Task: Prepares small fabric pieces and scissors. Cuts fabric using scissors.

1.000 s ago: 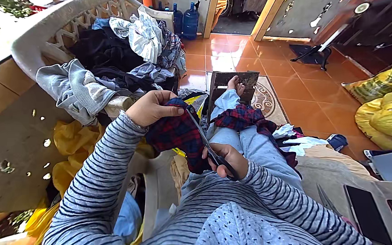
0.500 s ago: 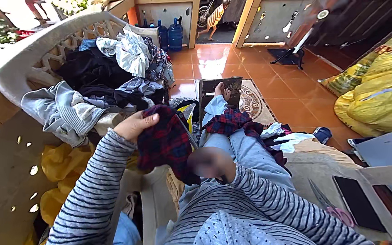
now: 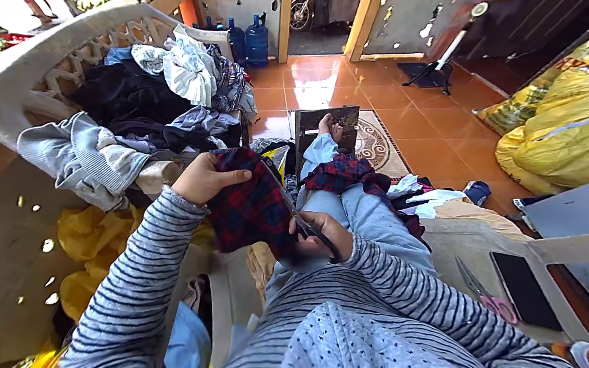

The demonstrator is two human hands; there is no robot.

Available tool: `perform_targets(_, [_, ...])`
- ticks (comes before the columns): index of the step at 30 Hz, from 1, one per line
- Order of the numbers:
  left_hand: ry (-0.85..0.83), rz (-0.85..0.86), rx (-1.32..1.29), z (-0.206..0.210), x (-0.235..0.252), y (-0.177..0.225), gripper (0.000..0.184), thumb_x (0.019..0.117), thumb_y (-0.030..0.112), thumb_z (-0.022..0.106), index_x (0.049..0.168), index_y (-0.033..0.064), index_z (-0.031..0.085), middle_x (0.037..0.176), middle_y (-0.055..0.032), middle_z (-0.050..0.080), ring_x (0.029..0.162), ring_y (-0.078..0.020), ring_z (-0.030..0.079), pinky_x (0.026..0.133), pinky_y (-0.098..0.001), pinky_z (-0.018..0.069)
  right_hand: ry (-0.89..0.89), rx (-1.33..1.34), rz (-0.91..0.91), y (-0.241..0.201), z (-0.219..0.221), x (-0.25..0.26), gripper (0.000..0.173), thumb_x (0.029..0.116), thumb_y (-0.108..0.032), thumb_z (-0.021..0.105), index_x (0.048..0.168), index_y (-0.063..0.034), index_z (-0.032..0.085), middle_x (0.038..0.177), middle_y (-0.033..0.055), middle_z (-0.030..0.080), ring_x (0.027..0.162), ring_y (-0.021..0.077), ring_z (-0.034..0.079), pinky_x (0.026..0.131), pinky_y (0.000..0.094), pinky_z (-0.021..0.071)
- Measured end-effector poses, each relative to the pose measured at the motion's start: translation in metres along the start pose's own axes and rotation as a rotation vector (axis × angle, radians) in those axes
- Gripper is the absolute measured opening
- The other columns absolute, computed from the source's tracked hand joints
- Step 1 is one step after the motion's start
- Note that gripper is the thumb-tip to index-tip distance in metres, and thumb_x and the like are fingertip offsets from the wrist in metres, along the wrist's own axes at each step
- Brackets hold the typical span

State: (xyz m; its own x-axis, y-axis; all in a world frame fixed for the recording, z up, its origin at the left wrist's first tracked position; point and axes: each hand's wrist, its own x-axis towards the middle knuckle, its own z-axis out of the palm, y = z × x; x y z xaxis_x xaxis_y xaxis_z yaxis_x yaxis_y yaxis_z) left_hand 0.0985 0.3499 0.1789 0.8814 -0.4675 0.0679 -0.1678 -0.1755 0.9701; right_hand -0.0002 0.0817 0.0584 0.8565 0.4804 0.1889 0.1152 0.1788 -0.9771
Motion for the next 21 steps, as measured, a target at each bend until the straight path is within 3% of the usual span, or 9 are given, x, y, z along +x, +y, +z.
perform_targets(8, [-0.115, -0.034, 0.056, 0.002, 0.003, -0.002, 0.009, 0.0867, 0.003, 0.077, 0.096, 0.0046, 0.074, 0.081, -0.0022, 0.076, 0.072, -0.0056, 0.072, 0.071, -0.0251, 0.0615, -0.11, -0.03, -0.035, 0.002, -0.001, 0.004, 0.068, 0.0848, -0.069, 0.069, 0.117, -0.0104, 0.06, 0.075, -0.0116, 0.06, 0.065, -0.001, 0.058, 0.06, 0.0179, 0.05])
perform_targets(11, [-0.182, -0.062, 0.06, 0.005, 0.002, -0.001, 0.016, 0.0861, 0.0, 0.077, 0.102, 0.0043, 0.074, 0.087, -0.0023, 0.076, 0.078, -0.0057, 0.072, 0.076, -0.0254, 0.0616, -0.087, -0.031, -0.015, 0.0, 0.001, 0.005, 0.069, 0.0826, -0.071, 0.07, 0.115, -0.011, 0.06, 0.073, -0.0124, 0.059, 0.063, -0.0009, 0.058, 0.058, 0.0182, 0.0499])
perform_targets(13, [-0.159, -0.047, 0.031, 0.006, 0.003, -0.002, 0.017, 0.0875, 0.002, 0.077, 0.104, 0.005, 0.073, 0.089, -0.001, 0.076, 0.08, -0.0048, 0.072, 0.079, -0.025, 0.0613, -0.045, -0.038, -0.005, 0.001, 0.002, 0.004, 0.067, 0.0809, -0.071, 0.072, 0.11, -0.0113, 0.063, 0.069, -0.0133, 0.06, 0.057, -0.0021, 0.057, 0.053, 0.0167, 0.0491])
perform_targets(17, [0.029, 0.018, -0.108, 0.014, 0.007, -0.01, 0.009, 0.089, 0.0, 0.075, 0.097, 0.0051, 0.072, 0.083, -0.0001, 0.075, 0.076, -0.0057, 0.071, 0.075, -0.0262, 0.0615, 0.002, -0.064, -0.008, 0.002, 0.005, 0.003, 0.064, 0.0811, -0.068, 0.074, 0.108, -0.0114, 0.064, 0.066, -0.0144, 0.058, 0.054, -0.0038, 0.054, 0.051, 0.0155, 0.0468])
perform_targets(21, [-0.058, 0.037, -0.113, 0.016, 0.008, -0.013, 0.018, 0.0846, -0.006, 0.076, 0.1, 0.0025, 0.072, 0.087, -0.0025, 0.076, 0.079, -0.007, 0.073, 0.078, -0.0271, 0.0622, -0.065, -0.073, -0.05, 0.001, 0.003, 0.005, 0.067, 0.0847, -0.068, 0.07, 0.116, -0.0094, 0.06, 0.075, -0.0122, 0.059, 0.064, -0.0018, 0.057, 0.06, 0.0169, 0.0495])
